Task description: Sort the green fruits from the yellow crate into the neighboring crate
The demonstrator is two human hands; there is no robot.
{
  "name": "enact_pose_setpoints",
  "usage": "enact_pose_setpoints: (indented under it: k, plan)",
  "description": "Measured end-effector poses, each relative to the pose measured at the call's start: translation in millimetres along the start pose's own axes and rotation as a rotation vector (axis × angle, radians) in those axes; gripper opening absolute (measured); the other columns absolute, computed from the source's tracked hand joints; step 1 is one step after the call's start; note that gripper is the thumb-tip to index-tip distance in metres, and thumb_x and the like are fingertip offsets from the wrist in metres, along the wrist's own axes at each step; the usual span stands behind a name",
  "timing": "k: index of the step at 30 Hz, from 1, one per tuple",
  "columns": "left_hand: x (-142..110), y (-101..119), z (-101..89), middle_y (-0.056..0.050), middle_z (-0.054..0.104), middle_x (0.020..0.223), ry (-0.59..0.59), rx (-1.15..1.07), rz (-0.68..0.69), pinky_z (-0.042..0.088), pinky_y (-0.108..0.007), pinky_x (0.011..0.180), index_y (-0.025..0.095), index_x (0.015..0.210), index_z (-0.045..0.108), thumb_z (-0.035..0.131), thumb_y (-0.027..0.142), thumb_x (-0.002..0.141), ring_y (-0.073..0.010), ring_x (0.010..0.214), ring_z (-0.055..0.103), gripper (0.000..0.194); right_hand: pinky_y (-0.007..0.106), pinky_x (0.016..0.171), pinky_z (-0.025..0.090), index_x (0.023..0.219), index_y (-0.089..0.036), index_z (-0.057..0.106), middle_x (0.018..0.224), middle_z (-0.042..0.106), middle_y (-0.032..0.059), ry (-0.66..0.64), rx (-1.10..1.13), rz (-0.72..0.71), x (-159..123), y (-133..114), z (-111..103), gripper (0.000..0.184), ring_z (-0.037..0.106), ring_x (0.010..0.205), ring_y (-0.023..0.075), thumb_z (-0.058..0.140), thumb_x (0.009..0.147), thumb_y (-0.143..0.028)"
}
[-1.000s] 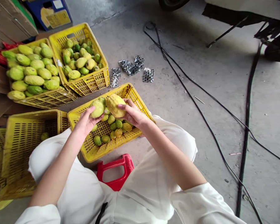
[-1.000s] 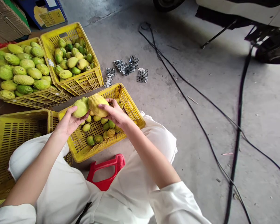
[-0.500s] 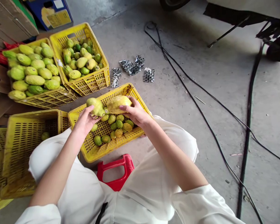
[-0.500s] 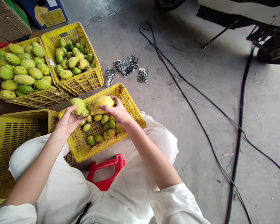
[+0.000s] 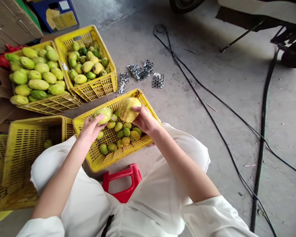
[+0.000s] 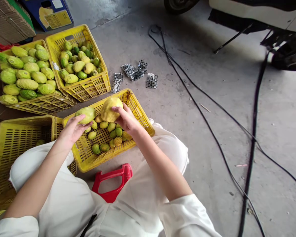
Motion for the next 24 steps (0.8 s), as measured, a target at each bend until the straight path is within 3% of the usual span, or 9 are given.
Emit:
enact_pose_setpoints:
  k: [3,7,11,14,18,24]
  plan:
    - [-0.4,-0.6,0.9,-0.004,0.076,0.089,-0.011,-0.019,-0.004,0.061,-0.041,0.088,0.02,0.087,0.066,0.1,0.027,0.05,-0.0237,0.091,0.074,0.05,0.048,0.1,0.065,0.108,-0.031,0.059,0.117,0.075,0.0036,-0.01,0.0,-0.007,0.5,-1.5,-0.2,0.063,0.07,0.125,0.0327,0.093,0.057,-0.047]
    - [2.1,-0.3,1.1,-0.001,0.075,0.083,0.008,-0.018,0.031,0.057,-0.031,0.077,0.02,0.087,0.067,0.102,0.028,0.047,-0.0174,0.08,0.07,0.054,0.045,0.102,0.063,0.114,-0.031,0.058,0.114,0.076,0.0028,0.026,-0.064,-0.014,1.9,1.3,-3.2,0.076,0.072,0.121,0.0308,0.099,0.052,-0.046]
    - [3.9,1.5,-0.4,0.001,0.072,0.077,0.046,-0.049,0.037,0.049,-0.022,0.064,0.018,0.08,0.067,0.101,0.026,0.043,-0.0121,0.071,0.064,0.051,0.042,0.108,0.06,0.106,-0.027,0.063,0.113,0.077,0.005,0.037,-0.105,0.055,3.4,9.4,-4.9,0.064,0.072,0.121,0.0301,0.097,0.058,-0.053]
    - [2.5,2.6,-0.6,0.0,0.074,0.085,0.039,-0.045,0.021,0.054,-0.026,0.068,0.019,0.084,0.069,0.1,0.027,0.046,-0.0155,0.077,0.067,0.049,0.044,0.111,0.058,0.106,-0.025,0.067,0.117,0.078,0.0082,0.011,-0.146,0.087,3.6,11.3,-5.1,0.06,0.072,0.122,0.0313,0.093,0.063,-0.057]
    - [0.8,0.3,-0.9,-0.002,0.075,0.096,0.025,0.002,0.023,0.059,-0.033,0.078,0.02,0.092,0.07,0.098,0.025,0.051,-0.0209,0.09,0.071,0.05,0.049,0.11,0.058,0.112,-0.024,0.064,0.113,0.076,0.0067,0.075,-0.338,0.006,3.6,5.7,-9.7,0.074,0.073,0.116,0.0311,0.1,0.052,-0.048]
    - [5.0,-4.4,-5.5,0.001,0.073,0.089,0.148,0.001,0.059,0.049,-0.024,0.066,0.021,0.093,0.062,0.1,0.023,0.045,-0.0149,0.079,0.068,0.062,0.051,0.106,0.059,0.109,-0.025,0.057,0.11,0.072,0.0066,0.093,-0.553,-0.096,6.6,7.1,-15.4,0.086,0.07,0.113,0.0323,0.104,0.041,-0.049]
Point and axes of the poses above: each hand's wrist, its own x-axis towards the middle knuckle, its own z-axis out of the palm, y = z × x, the point moved 3 cm from there along x, towards the middle knuckle
